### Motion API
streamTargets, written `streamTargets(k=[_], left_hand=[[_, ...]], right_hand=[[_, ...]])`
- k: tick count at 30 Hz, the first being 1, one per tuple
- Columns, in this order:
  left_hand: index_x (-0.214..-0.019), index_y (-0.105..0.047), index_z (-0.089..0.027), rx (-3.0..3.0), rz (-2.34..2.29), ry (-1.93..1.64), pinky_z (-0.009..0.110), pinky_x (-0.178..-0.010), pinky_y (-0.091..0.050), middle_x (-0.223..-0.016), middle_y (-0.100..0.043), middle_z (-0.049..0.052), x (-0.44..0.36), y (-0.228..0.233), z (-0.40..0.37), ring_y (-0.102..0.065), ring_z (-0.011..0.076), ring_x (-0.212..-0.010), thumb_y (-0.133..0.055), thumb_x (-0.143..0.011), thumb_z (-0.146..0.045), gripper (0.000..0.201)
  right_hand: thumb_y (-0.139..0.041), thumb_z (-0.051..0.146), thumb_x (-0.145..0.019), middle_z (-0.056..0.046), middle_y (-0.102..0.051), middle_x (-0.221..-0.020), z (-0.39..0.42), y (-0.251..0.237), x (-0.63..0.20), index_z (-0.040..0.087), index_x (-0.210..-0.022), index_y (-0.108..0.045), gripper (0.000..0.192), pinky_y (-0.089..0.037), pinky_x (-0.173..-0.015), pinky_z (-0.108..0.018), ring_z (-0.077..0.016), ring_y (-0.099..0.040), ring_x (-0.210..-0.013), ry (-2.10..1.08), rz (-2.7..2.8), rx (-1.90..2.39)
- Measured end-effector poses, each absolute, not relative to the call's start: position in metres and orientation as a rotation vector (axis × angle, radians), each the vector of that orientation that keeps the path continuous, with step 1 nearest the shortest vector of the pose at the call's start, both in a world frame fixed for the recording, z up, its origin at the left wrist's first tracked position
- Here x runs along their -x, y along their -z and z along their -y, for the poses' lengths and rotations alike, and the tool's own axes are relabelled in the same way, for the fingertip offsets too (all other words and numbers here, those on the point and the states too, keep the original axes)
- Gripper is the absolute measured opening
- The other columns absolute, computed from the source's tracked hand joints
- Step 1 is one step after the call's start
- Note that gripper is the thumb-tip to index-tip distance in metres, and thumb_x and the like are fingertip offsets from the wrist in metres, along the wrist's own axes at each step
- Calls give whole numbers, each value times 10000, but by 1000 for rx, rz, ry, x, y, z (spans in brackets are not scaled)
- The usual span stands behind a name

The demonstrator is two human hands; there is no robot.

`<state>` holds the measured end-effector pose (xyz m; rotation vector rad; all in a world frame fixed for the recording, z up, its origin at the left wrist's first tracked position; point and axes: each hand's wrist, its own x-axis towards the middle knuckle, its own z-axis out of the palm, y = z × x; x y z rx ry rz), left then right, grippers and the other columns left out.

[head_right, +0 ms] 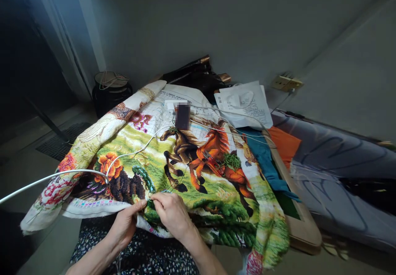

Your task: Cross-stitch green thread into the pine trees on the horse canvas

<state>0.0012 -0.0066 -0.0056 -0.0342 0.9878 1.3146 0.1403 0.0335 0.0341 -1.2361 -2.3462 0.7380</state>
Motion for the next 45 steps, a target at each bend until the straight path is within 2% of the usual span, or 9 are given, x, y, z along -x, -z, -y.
streamTargets(k=[10,18,25,31,38,45], left_hand=[[-718,-745,-95,4,-998,-1294,391,-851,-511,-735,-761,96,-1,8,7,-698,276,-822,-817,-526,-196,229],[-760,-747,-98,-33,-977,-1307,402,-877,-502,-762,-763,91,-1,10,8,-698,278,-828,-832,-508,-188,281],[-739,-734,-107,-2,-981,-1293,422,-885,-507,-758,-764,99,-1,5,6,-690,311,-920,-828,-501,-176,265],[-714,-729,-108,16,-1026,-1297,418,-874,-516,-718,-760,94,-2,4,6,-701,310,-884,-832,-485,-165,257],[-770,-735,-102,-9,-995,-1308,403,-872,-516,-780,-771,97,-2,5,4,-704,286,-853,-842,-485,-182,315],[-772,-746,-118,-28,-962,-1306,397,-886,-510,-781,-775,82,-2,8,3,-706,266,-831,-849,-488,-191,311]], right_hand=[[-545,66,-853,-27,-755,-904,-35,-34,-139,223,-964,-718,259,-464,-747,-263,-186,-691,-820,-640,2451,1206],[-534,111,-902,-41,-669,-804,-36,-54,-130,191,-937,-644,140,-347,-618,-259,-182,-613,-734,-257,2898,1225],[-544,135,-907,-20,-563,-830,-68,-58,-136,200,-818,-643,148,-287,-601,-263,-157,-506,-746,-137,2963,912],[-556,108,-885,9,-527,-795,-93,-54,-139,232,-828,-701,199,-267,-562,-246,-130,-473,-716,-338,2962,626],[-580,96,-871,11,-545,-764,-111,-45,-139,210,-845,-740,198,-339,-607,-217,-116,-519,-716,-661,2882,472],[-573,53,-838,6,-546,-759,-121,-37,-139,215,-856,-752,242,-369,-607,-204,-117,-525,-699,-805,2866,416]])
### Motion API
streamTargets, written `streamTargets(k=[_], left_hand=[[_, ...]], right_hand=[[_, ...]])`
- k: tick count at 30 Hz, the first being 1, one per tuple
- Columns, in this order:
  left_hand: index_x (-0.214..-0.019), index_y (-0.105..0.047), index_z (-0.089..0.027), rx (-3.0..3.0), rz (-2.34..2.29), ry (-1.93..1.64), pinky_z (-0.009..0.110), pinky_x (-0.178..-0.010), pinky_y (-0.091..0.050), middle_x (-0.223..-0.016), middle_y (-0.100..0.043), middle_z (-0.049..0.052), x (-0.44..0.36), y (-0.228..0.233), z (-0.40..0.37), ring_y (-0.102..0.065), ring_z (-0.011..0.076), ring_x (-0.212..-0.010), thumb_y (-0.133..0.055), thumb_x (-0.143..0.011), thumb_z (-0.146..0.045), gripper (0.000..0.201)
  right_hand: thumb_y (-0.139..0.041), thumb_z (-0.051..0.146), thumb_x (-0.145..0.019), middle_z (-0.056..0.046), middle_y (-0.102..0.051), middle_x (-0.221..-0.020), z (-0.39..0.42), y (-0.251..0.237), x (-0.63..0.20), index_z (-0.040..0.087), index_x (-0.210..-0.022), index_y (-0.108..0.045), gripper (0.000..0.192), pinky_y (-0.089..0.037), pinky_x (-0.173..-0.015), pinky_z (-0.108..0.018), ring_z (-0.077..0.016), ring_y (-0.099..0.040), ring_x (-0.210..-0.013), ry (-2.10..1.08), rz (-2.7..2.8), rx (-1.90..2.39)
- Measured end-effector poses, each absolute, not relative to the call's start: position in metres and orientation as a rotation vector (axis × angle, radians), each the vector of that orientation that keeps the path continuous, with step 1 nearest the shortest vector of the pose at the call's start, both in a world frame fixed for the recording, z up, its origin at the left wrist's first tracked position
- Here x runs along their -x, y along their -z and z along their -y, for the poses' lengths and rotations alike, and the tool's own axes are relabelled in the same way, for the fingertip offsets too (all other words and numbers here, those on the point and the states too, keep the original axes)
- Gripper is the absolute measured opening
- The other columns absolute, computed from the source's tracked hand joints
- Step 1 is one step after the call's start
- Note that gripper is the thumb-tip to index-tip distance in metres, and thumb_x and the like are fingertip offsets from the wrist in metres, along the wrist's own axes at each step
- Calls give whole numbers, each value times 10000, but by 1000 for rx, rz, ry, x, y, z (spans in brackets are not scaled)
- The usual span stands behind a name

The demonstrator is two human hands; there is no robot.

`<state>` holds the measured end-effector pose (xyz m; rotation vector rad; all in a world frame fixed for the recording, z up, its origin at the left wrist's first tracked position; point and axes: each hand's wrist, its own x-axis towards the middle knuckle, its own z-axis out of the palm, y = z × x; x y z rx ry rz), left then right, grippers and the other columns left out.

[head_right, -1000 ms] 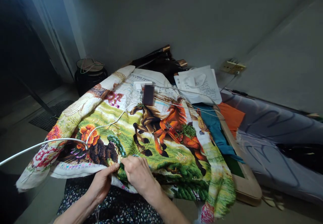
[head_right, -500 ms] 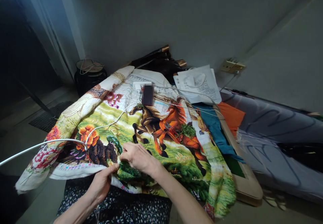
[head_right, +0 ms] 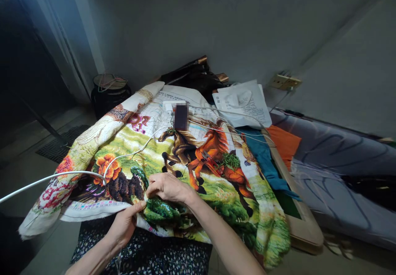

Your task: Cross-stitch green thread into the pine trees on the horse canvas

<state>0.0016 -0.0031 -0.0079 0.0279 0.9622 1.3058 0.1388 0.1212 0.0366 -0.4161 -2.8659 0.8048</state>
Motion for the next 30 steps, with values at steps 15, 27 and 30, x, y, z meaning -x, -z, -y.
streamTargets(k=[15,27,30], left_hand=[[-773,-752,-107,-53,-973,-1284,404,-891,-511,-771,-775,87,0,14,3,-706,270,-824,-856,-481,-215,328],[-782,-746,-120,-91,-957,-1278,419,-910,-503,-809,-777,85,3,7,0,-697,289,-896,-849,-477,-218,337],[-777,-747,-125,-96,-958,-1294,426,-917,-498,-798,-777,81,1,6,0,-695,292,-902,-851,-473,-221,335]], right_hand=[[-553,80,-841,-2,-559,-794,-119,-52,-132,233,-896,-736,245,-274,-546,-229,-135,-516,-745,-573,3071,401],[-556,25,-819,3,-578,-775,-141,-51,-124,225,-891,-756,292,-333,-600,-224,-128,-535,-772,-716,3122,135],[-584,35,-816,7,-548,-718,-145,-43,-125,209,-864,-766,256,-344,-588,-216,-121,-526,-713,-794,3063,134]])
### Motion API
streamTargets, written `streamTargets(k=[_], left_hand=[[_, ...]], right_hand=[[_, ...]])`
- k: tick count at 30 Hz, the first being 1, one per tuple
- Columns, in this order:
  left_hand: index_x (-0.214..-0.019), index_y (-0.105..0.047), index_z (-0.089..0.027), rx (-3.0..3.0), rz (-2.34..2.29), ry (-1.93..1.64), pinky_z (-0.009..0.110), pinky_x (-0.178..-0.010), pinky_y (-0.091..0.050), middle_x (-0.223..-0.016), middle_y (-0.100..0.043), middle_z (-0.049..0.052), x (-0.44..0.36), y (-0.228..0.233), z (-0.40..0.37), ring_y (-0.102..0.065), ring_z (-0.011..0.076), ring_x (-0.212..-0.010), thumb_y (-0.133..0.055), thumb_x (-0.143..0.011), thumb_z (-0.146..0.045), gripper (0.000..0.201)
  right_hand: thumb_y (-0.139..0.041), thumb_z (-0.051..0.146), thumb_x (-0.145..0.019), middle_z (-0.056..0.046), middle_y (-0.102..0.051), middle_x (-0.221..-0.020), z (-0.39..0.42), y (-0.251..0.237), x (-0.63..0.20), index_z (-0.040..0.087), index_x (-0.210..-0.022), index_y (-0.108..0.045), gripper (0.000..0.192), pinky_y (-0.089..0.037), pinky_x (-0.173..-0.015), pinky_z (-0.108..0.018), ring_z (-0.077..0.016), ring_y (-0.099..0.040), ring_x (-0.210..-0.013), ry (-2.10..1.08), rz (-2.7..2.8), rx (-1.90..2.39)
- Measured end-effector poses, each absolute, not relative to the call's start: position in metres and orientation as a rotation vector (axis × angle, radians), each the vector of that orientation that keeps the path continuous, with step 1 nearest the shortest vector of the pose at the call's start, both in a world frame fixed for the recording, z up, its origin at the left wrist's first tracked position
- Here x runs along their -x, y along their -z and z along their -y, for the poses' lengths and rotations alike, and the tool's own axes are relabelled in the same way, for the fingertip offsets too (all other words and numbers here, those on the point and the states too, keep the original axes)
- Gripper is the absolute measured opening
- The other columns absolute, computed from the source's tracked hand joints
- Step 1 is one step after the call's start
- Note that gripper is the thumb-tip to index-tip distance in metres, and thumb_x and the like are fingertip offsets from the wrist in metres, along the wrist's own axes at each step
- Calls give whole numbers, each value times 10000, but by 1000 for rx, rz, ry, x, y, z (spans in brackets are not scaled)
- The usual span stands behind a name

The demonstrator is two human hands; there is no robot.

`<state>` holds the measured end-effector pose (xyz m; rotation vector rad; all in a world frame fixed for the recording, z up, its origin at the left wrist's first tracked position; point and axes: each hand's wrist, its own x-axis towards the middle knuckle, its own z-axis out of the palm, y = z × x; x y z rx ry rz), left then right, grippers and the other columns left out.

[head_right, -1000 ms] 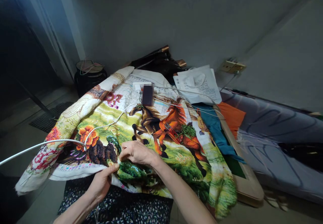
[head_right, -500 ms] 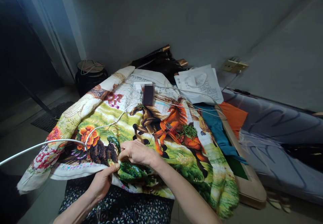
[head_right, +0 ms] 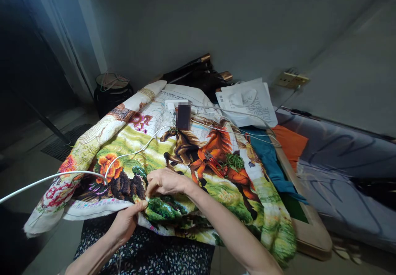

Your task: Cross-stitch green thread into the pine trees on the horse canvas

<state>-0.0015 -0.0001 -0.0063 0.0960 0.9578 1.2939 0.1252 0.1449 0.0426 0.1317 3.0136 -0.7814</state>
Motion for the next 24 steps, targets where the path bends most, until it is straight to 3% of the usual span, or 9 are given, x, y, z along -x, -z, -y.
streamTargets(k=[10,14,16,20,22,24], left_hand=[[-761,-750,-129,-108,-963,-1273,396,-844,-496,-754,-760,65,2,7,1,-678,256,-797,-843,-491,-245,309],[-610,-720,-122,-90,-976,-1280,338,-742,-468,-592,-687,29,4,11,2,-605,193,-650,-815,-484,-250,204],[-552,-691,-133,-77,-973,-1316,309,-699,-443,-539,-633,-5,4,15,3,-538,146,-584,-801,-479,-240,171],[-481,-637,-148,-58,-957,-1367,287,-675,-422,-504,-570,-37,5,21,4,-456,105,-535,-793,-474,-245,184],[-498,-650,-143,-39,-941,-1362,288,-670,-431,-522,-593,-26,5,20,6,-480,113,-545,-803,-469,-261,196],[-535,-673,-136,-20,-937,-1320,285,-651,-440,-549,-628,-11,5,17,7,-526,129,-562,-815,-488,-262,196]], right_hand=[[-558,123,-899,-12,-581,-727,-123,-48,-132,204,-848,-728,195,-356,-612,-233,-141,-511,-732,554,-3167,-232],[-532,101,-883,-30,-586,-772,-86,-56,-137,164,-931,-645,138,-352,-609,-262,-165,-497,-733,269,-3195,-439],[-526,118,-884,-45,-578,-782,-68,-53,-136,157,-887,-615,96,-343,-592,-281,-182,-493,-734,60,-3193,-553],[-441,137,-940,-63,-574,-759,-47,-40,-124,168,-806,-582,198,-339,-575,-293,-198,-512,-725,-244,-3264,-734],[-403,132,-952,-100,-626,-863,-39,-39,-123,170,-832,-583,220,-367,-594,-295,-201,-547,-762,-171,-3367,-740],[-373,151,-966,-112,-657,-989,-26,-48,-133,182,-856,-581,238,-418,-637,-296,-188,-590,-812,239,-3491,-634]])
